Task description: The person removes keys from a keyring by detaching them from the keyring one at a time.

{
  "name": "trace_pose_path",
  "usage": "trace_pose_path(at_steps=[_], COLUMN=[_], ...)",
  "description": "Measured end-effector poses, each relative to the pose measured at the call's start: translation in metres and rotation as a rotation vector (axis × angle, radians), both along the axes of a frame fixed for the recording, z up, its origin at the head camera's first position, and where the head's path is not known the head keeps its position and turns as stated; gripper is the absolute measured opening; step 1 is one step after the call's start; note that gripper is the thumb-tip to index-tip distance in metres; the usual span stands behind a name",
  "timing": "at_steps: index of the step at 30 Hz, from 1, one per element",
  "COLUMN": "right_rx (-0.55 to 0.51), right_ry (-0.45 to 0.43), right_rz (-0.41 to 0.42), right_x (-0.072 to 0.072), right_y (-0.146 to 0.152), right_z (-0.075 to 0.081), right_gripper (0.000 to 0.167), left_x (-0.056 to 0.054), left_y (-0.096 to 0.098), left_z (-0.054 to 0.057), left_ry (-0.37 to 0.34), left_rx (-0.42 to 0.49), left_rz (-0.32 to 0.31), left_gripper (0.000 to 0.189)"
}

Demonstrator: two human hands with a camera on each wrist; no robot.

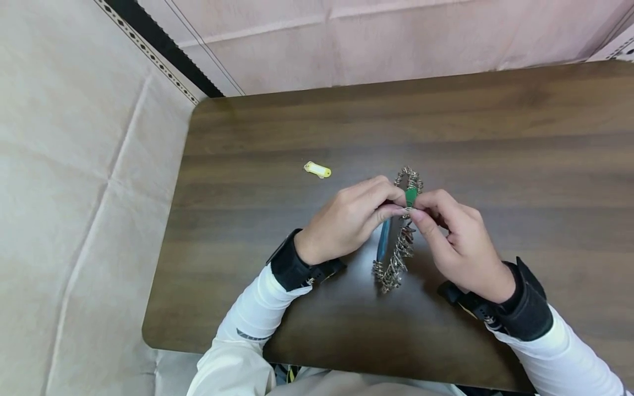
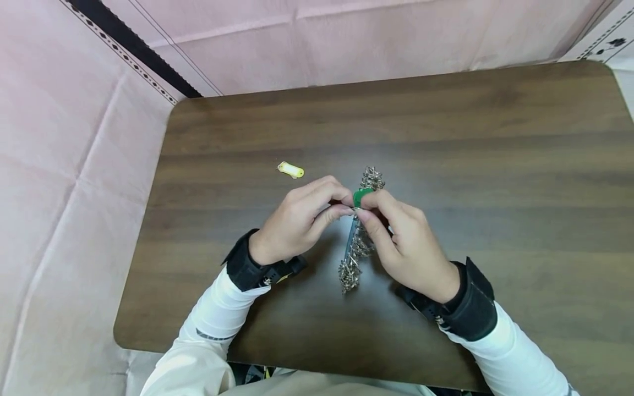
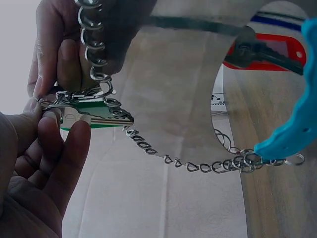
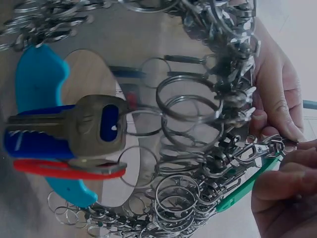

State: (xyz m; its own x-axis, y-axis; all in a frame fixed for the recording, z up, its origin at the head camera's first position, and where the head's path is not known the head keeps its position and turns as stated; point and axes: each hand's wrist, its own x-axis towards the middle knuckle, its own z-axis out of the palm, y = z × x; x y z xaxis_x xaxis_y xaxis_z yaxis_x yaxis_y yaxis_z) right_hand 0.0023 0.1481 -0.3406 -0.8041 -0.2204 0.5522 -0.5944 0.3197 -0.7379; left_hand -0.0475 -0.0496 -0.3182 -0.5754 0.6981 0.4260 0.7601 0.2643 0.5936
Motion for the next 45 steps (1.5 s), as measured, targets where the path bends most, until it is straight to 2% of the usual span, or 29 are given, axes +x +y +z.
trace_pose_path(at_steps=[6,12,20,28,36,45], right_rx=[-0.045,-0.199,-0.359,-0.481,-0.441,-0.212], right_ry=[-0.044,-0.061,-0.067,-0.075,-0.102,-0.106], right_rz=[0.033,0.086,0.132,0.195,0.177,0.088], right_x=[0.006,0.008,0.005,0.004,0.002,0.000], right_y=[-0.001,-0.006,-0.008,-0.009,-0.009,-0.005], right_z=[-0.004,-0.007,-0.006,-0.005,-0.003,0.006], right_gripper=[0.031,0.029,0.026,0.023,0.020,0.028], left_x=[0.004,0.007,0.003,0.001,-0.002,-0.001], left_y=[-0.001,-0.002,-0.001,0.000,0.001,0.001], left_z=[-0.003,-0.004,-0.001,0.001,0.000,-0.002], left_ry=[-0.030,-0.054,-0.049,-0.055,-0.020,0.024], left_rx=[0.020,0.068,0.099,0.082,0.077,0.079], left_rz=[-0.007,-0.014,-0.011,-0.027,-0.022,0.025], left_gripper=[0.010,0.010,0.010,0.010,0.010,0.009])
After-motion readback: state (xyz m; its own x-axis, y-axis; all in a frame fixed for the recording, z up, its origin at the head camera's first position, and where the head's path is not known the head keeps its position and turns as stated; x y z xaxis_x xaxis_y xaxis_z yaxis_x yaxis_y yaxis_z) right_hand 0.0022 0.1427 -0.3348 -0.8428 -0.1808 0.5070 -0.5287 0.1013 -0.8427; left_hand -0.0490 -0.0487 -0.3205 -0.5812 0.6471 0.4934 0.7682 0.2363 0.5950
